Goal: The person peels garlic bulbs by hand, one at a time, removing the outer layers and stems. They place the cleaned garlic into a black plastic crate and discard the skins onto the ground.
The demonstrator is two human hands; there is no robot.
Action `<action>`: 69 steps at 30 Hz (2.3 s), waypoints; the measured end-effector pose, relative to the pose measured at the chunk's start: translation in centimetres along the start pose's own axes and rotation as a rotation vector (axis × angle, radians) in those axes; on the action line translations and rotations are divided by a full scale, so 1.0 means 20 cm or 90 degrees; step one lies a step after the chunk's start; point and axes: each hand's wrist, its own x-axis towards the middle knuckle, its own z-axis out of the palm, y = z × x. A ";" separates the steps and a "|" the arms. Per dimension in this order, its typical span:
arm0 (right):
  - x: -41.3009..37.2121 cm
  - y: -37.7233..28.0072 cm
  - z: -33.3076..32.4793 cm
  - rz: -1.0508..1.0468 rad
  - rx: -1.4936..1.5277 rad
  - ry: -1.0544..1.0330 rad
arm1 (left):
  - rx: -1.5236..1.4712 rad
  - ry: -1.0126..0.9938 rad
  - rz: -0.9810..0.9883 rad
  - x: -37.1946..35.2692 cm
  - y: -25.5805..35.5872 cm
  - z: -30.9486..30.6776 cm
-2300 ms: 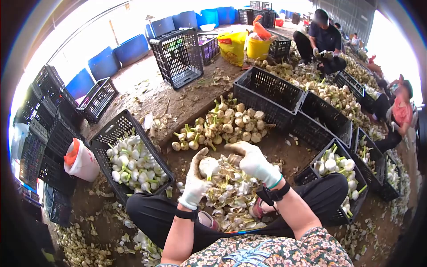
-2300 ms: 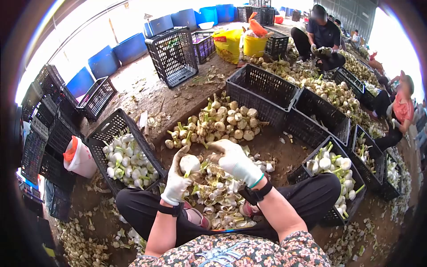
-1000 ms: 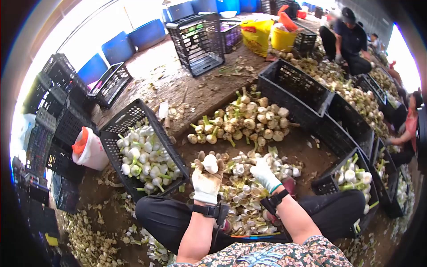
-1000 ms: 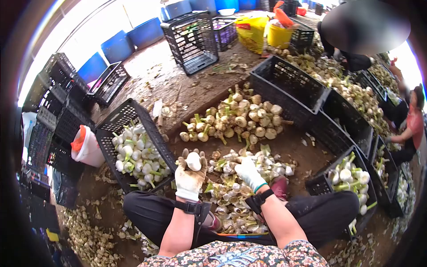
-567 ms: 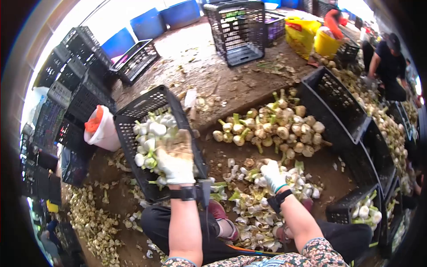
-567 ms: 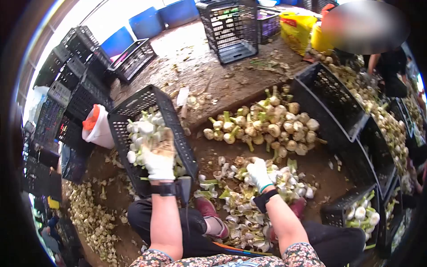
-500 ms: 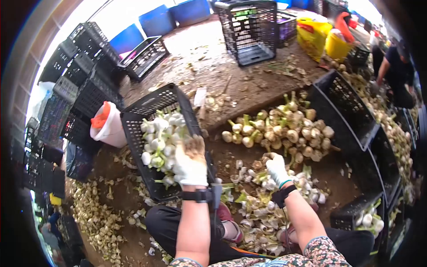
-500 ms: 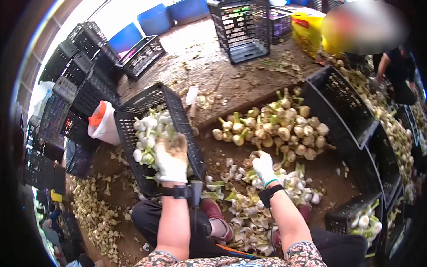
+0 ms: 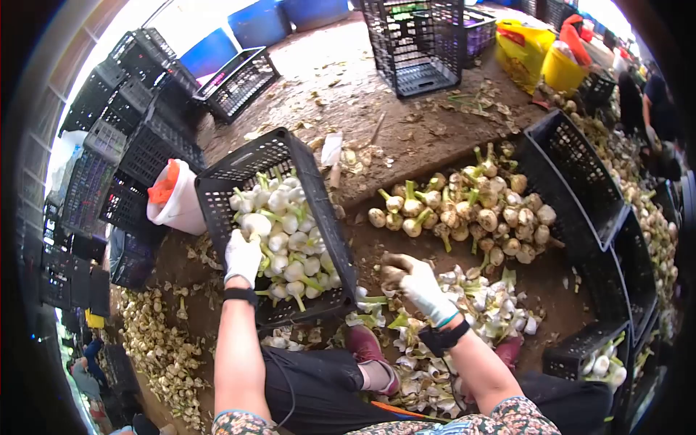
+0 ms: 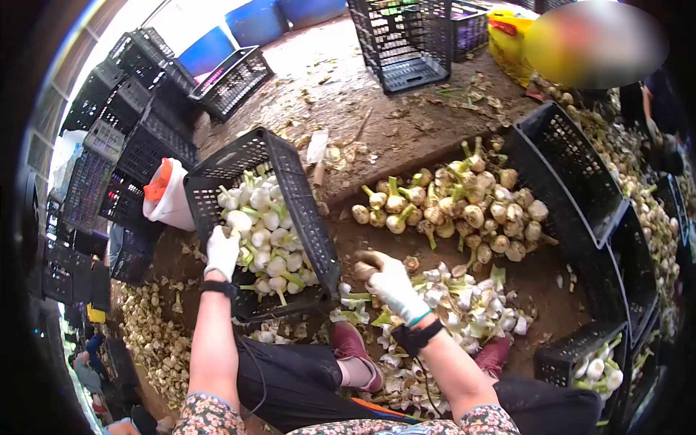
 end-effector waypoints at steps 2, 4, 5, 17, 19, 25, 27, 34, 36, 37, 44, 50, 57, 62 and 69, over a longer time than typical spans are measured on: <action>-0.05 -0.11 0.10 -0.062 0.199 -0.042 | -0.212 -0.014 0.140 -0.16 0.24 -0.09; -0.11 -0.21 0.14 -0.111 0.460 -0.050 | -0.273 -0.083 0.239 -0.49 0.61 -0.15; -0.13 -0.24 0.14 -0.132 0.577 -0.052 | -0.247 -0.228 0.309 -0.59 0.69 -0.10; -1.57 -0.60 -1.12 -0.095 -0.208 0.754 | -0.025 -0.273 0.269 -0.09 1.02 1.29; -1.93 -0.58 -1.38 -0.109 -0.141 0.791 | -0.050 -0.247 0.189 -0.03 1.00 1.43; -2.68 -0.31 -1.81 0.380 -0.546 0.924 | -0.133 -0.548 0.331 0.36 0.40 2.09; -2.67 -0.25 -1.84 0.429 -0.632 0.854 | -0.082 -0.370 0.188 -0.07 0.69 1.61; -1.94 -0.61 -1.80 0.110 -0.448 0.651 | -0.056 -0.153 0.027 -0.21 0.71 1.61; -1.67 -0.80 -1.62 0.078 -0.489 0.563 | -0.118 -0.126 0.013 -0.18 0.63 1.67; -1.56 -0.89 -1.52 0.105 -0.433 0.509 | -0.193 -0.154 -0.007 -0.17 0.57 1.71; -0.79 -0.73 -1.05 0.013 -0.531 0.128 | -1.189 -0.448 -0.326 -0.64 0.84 1.32; -0.53 -0.39 -0.60 -0.056 0.056 0.153 | -0.906 -0.443 0.217 -1.29 1.21 0.58; -0.83 -0.33 -0.35 -0.165 0.312 0.193 | -0.483 -0.068 0.609 -1.52 1.18 0.15; -1.03 -0.35 -0.31 -0.148 0.322 0.149 | -0.501 -0.086 0.645 -1.60 1.11 0.02; -1.10 -0.26 -0.30 -0.239 0.155 0.138 | -0.490 -0.111 0.679 -1.63 1.03 -0.07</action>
